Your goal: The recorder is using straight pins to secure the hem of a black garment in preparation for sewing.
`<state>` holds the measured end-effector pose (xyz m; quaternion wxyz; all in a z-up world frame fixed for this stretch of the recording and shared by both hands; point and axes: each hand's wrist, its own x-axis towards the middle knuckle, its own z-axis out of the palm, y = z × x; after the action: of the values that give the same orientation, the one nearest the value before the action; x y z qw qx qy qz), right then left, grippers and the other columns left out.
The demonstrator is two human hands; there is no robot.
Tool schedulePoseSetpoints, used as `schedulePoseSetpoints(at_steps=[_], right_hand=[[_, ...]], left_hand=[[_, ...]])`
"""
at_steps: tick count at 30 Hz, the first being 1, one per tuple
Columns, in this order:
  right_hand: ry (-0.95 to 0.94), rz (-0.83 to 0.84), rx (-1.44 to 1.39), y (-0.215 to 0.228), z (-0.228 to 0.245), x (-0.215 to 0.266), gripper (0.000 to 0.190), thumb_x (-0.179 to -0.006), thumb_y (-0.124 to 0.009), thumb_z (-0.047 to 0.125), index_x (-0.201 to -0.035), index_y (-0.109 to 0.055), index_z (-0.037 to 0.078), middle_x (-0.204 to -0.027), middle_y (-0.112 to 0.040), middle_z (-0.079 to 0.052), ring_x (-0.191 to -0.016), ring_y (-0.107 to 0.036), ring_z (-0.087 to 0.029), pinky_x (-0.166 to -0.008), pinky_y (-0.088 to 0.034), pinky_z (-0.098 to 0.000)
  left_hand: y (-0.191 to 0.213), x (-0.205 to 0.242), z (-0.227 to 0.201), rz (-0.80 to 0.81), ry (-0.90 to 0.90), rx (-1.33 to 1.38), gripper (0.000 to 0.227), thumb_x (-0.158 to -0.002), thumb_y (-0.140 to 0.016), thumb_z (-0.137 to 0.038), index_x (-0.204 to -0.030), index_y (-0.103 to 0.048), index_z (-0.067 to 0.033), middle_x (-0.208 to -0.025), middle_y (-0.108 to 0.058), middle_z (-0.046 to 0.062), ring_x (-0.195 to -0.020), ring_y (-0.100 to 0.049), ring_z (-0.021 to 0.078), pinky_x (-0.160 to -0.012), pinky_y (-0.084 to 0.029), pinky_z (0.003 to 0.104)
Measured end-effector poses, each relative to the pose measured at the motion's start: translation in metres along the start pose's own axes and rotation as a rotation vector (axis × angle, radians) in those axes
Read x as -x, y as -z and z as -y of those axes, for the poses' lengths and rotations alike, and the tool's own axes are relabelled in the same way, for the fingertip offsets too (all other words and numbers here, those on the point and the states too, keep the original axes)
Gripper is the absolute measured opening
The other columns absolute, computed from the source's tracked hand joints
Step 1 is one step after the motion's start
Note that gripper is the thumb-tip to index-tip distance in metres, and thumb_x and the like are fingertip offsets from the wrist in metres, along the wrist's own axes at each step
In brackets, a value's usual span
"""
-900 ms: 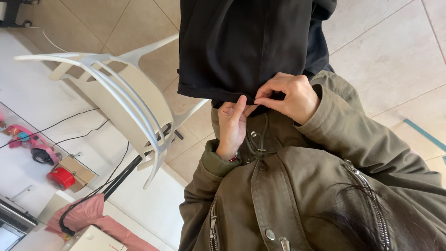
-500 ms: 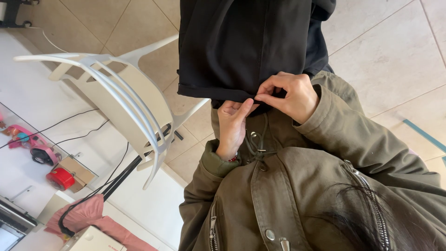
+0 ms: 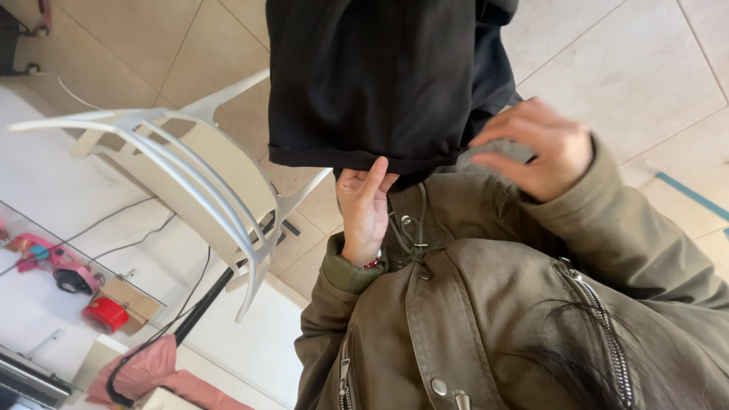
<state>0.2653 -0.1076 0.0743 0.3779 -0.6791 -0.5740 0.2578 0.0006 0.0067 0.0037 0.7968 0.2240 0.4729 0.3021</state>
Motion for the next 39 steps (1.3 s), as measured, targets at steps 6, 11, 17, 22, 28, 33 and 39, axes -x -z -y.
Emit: schedulePoseSetpoints(at_steps=[6, 11, 17, 22, 28, 33, 39], right_hand=[[0.055, 0.041, -0.041, -0.052, -0.013, -0.001, 0.022, -0.08, -0.084, 0.016, -0.097, -0.074, 0.01, -0.107, -0.066, -0.01, -0.098, -0.064, -0.029, -0.081, -0.055, -0.0365], [-0.407, 0.062, -0.331, -0.06, -0.024, 0.016, 0.025, -0.096, -0.079, 0.018, -0.114, -0.068, 0.006, -0.108, -0.069, -0.012, -0.091, -0.069, -0.02, -0.08, -0.057, -0.0291], [-0.742, 0.59, -1.617, -0.101, -0.015, 0.034, 0.057, -0.097, -0.064, 0.04, -0.145, -0.058, 0.009, -0.141, -0.065, -0.013, -0.1, -0.064, -0.015, -0.088, -0.056, -0.0314], [-0.6, 0.031, -2.319, -0.146, 0.009, 0.035, 0.065, -0.102, -0.052, 0.057, -0.154, -0.043, 0.018, -0.159, -0.05, -0.005, -0.137, -0.052, -0.021, -0.112, -0.044, -0.04], [-0.536, 0.252, -2.574, -0.129, 0.056, -0.019, 0.081, -0.104, -0.043, 0.067, -0.156, -0.045, 0.005, -0.158, -0.051, -0.009, -0.144, -0.049, -0.023, -0.118, -0.041, -0.0411], [-0.612, -0.324, -2.106, -0.112, 0.034, -0.02, 0.057, -0.116, -0.038, 0.049, -0.161, -0.038, 0.014, -0.162, -0.043, -0.005, -0.152, -0.04, -0.025, -0.128, -0.033, -0.0444], [-0.065, -0.468, -1.523, -0.042, 0.077, -0.041, 0.058, -0.114, -0.039, 0.044, -0.164, -0.035, 0.014, -0.172, -0.036, -0.006, -0.163, -0.031, -0.027, -0.138, -0.024, -0.0456]], left_hand=[[-0.005, 0.004, -0.024, 0.065, -0.028, 0.026, 0.005, -0.1, -0.068, -0.001, -0.105, -0.067, -0.0036, -0.091, -0.071, 0.003, -0.085, -0.071, 0.012, -0.083, -0.063, 0.03], [-0.009, -0.006, -0.047, 0.065, -0.175, -0.001, 0.004, -0.102, -0.068, -0.001, -0.105, -0.067, -0.0036, -0.092, -0.071, 0.004, -0.084, -0.07, 0.0118, -0.082, -0.062, 0.029], [-0.021, -0.008, -0.056, 0.174, -0.086, 0.126, 0.004, -0.107, -0.065, -0.001, -0.106, -0.066, -0.0047, -0.095, -0.072, 0.005, -0.087, -0.072, 0.0131, -0.081, -0.063, 0.029], [-0.034, -0.001, -0.07, 0.245, -0.055, 0.18, 0.01, -0.109, -0.06, -0.002, -0.115, -0.068, -0.0011, -0.107, -0.076, 0.009, -0.096, -0.075, 0.0162, -0.088, -0.063, 0.031], [-0.052, 0.02, -0.096, 0.29, -0.065, 0.319, 0.024, -0.11, -0.055, -0.002, -0.131, -0.064, 0.0053, -0.128, -0.071, 0.015, -0.119, -0.07, 0.0211, -0.109, -0.057, 0.035], [-0.064, 0.023, -0.124, 0.247, -0.295, 0.335, 0.03, -0.107, -0.054, -0.004, -0.135, -0.061, 0.0037, -0.133, -0.068, 0.017, -0.122, -0.067, 0.0238, -0.11, -0.055, 0.039], [-0.053, 0.005, -0.124, 0.078, -0.451, 0.463, 0.02, -0.109, -0.055, -0.01, -0.116, -0.069, 0.003, -0.127, -0.07, 0.017, -0.119, -0.069, 0.0218, -0.11, -0.056, 0.035]])
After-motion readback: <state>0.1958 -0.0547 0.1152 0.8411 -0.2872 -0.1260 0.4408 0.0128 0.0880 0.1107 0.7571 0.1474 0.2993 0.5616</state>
